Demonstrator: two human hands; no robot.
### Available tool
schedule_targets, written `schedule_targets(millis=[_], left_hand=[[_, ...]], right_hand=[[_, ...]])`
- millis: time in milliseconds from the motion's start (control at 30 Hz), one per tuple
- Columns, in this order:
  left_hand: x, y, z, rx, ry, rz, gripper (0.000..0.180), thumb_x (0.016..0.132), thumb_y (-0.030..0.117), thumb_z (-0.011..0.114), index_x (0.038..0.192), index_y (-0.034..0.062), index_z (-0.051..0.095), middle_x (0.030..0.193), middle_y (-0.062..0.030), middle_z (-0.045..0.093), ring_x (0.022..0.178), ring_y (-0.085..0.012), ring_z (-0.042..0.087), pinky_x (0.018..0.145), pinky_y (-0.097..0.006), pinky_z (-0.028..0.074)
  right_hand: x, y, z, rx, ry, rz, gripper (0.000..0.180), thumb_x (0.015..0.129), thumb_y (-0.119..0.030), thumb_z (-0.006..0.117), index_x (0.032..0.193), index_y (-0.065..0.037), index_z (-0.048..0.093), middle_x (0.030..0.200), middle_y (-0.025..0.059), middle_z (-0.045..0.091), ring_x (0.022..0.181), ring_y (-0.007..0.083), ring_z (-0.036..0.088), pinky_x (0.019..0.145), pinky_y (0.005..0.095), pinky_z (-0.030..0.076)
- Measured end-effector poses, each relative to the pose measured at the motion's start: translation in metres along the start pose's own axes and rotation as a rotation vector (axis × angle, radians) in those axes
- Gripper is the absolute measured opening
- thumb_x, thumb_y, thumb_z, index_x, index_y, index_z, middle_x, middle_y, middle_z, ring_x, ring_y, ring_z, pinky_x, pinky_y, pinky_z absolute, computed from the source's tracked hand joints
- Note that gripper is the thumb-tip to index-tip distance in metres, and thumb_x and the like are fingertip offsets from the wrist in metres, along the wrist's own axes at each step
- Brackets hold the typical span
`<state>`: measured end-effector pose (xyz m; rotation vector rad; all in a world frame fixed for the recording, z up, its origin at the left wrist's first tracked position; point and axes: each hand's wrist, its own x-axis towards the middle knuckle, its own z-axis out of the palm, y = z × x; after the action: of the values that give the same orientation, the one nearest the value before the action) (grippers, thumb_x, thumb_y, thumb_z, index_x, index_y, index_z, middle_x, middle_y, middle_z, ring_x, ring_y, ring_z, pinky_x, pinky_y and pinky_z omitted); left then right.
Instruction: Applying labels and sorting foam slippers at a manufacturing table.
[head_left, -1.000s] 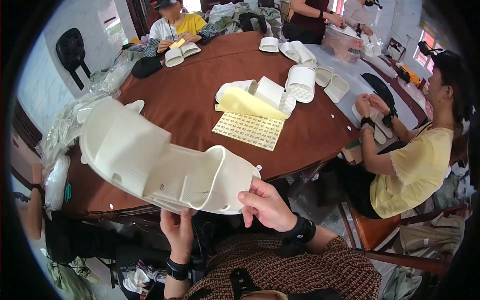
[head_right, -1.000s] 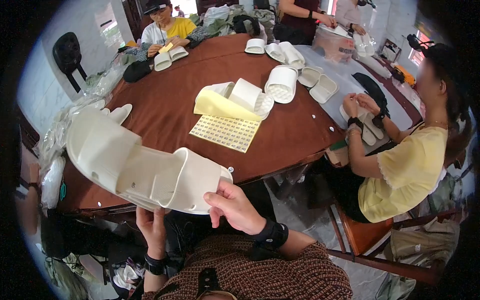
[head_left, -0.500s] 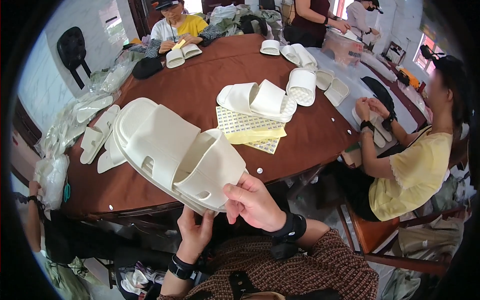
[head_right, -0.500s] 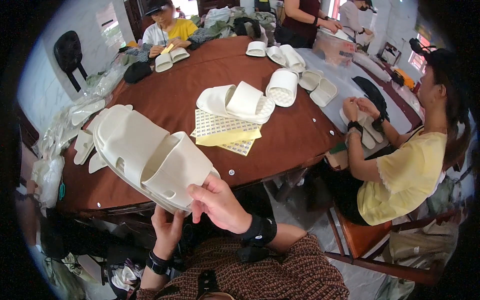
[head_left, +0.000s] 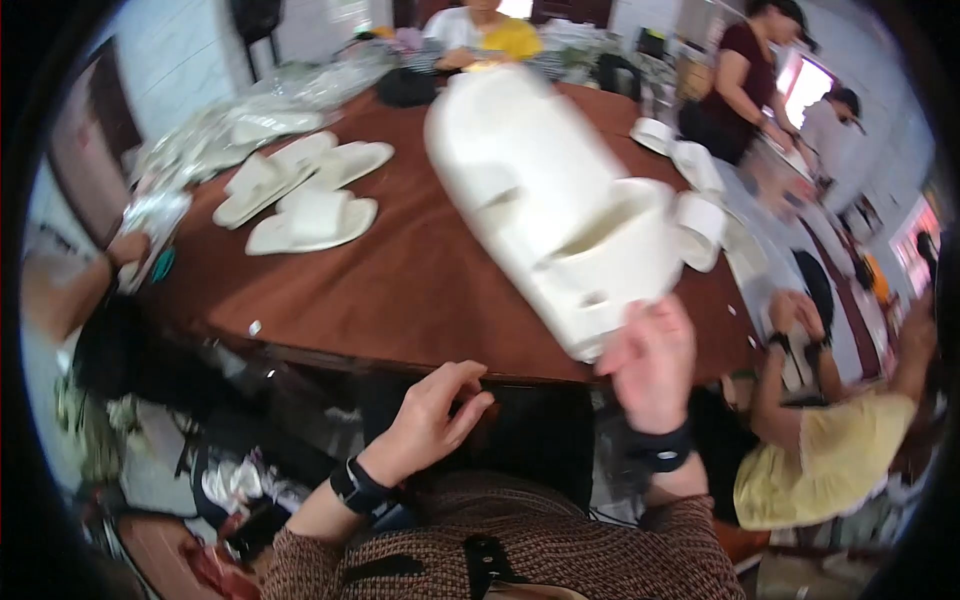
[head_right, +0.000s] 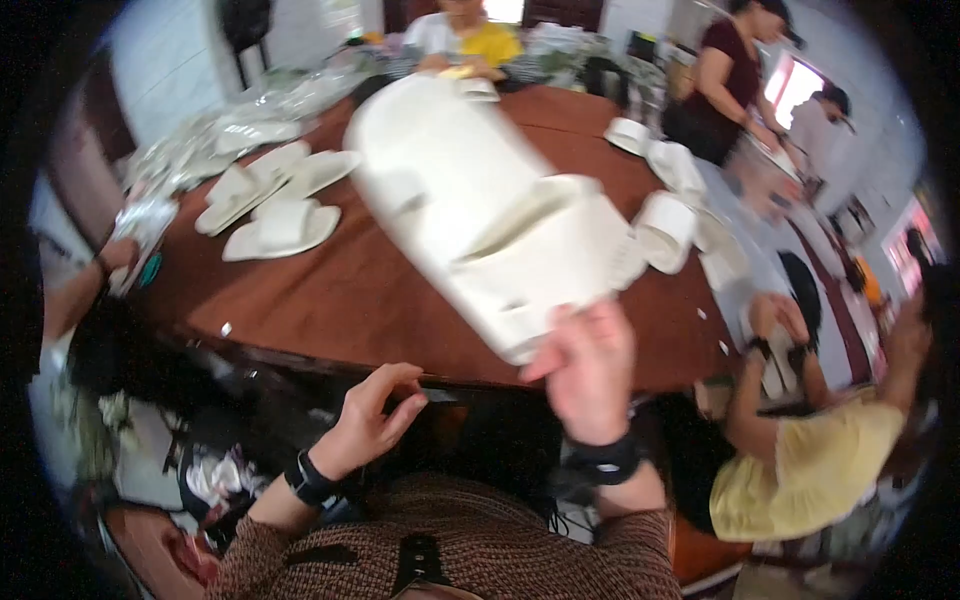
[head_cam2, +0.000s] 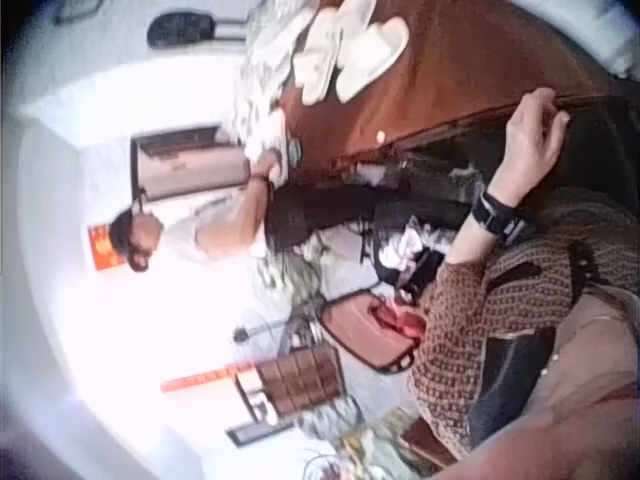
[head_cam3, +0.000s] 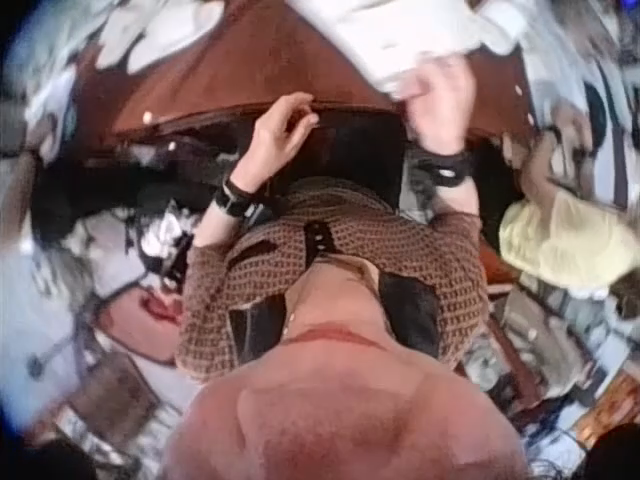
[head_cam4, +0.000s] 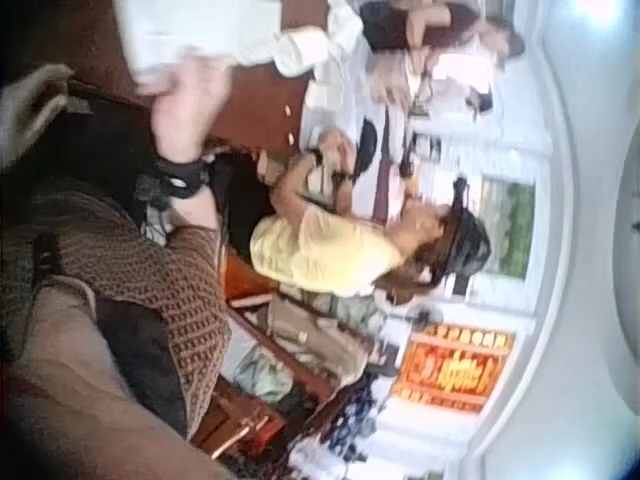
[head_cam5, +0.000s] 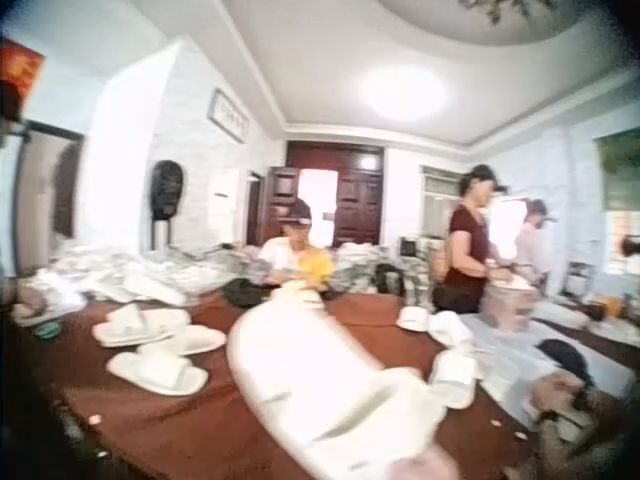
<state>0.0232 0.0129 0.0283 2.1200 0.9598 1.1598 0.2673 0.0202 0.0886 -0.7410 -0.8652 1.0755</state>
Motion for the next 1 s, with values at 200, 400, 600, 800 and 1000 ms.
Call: schedule_targets(millis=[200,400,600,800,1000], left_hand=[[0.002,-0.02,-0.046,0.122,0.203,-0.079,0.028,0.088,0.001,0.067,0.115,-0.0001,0.06,0.09,-0.0102,0.066,0.081,-0.0185,0.066,0.071,-0.029,0.053],[0.026,-0.072,-0.09,0.209,0.426,-0.103,0.027,0.088,0.002,0.067,0.114,0.0004,0.06,0.091,-0.0067,0.064,0.081,-0.0135,0.061,0.07,-0.026,0.051],[0.06,-0.184,-0.185,0.523,0.597,-0.168,0.038,0.081,0.011,0.069,0.116,-0.0034,0.062,0.107,-0.0196,0.066,0.095,-0.0305,0.066,0.082,-0.037,0.052],[0.102,-0.17,-0.185,0.06,0.448,-0.509,0.053,0.085,0.008,0.065,0.132,-0.0066,0.047,0.1,-0.0146,0.064,0.086,-0.018,0.062,0.074,-0.03,0.05],[0.098,-0.145,-0.143,-0.074,0.355,-0.504,0.05,0.086,0.005,0.063,0.133,-0.0004,0.047,0.085,-0.0029,0.058,0.077,-0.0101,0.054,0.066,-0.024,0.044]], right_hand=[[0.12,-0.077,-0.084,-0.233,-0.001,-0.321,0.017,0.099,-0.017,0.057,0.103,0.0,0.056,0.086,0.0064,0.059,0.093,0.0218,0.064,0.086,0.0346,0.052],[0.149,-0.053,-0.124,-0.206,0.11,-0.287,0.035,0.1,-0.015,0.054,0.126,0.007,0.051,0.128,0.0158,0.054,0.123,0.0305,0.055,0.094,0.0379,0.05],[0.075,-0.033,-0.078,-0.433,-0.107,-0.171,0.024,0.097,-0.007,0.05,0.116,0.003,0.061,0.113,0.0124,0.067,0.09,0.0157,0.066,0.072,0.0258,0.052],[0.03,-0.045,-0.062,-0.875,-0.504,-0.056,0.017,0.094,-0.001,0.055,0.109,0.002,0.063,0.095,0.0082,0.07,0.081,0.0134,0.067,0.072,0.0255,0.052],[0.016,-0.047,-0.056,-0.967,-0.612,-0.08,0.02,0.091,0.0,0.06,0.11,0.002,0.063,0.094,0.0115,0.071,0.083,0.017,0.07,0.074,0.0288,0.054]])
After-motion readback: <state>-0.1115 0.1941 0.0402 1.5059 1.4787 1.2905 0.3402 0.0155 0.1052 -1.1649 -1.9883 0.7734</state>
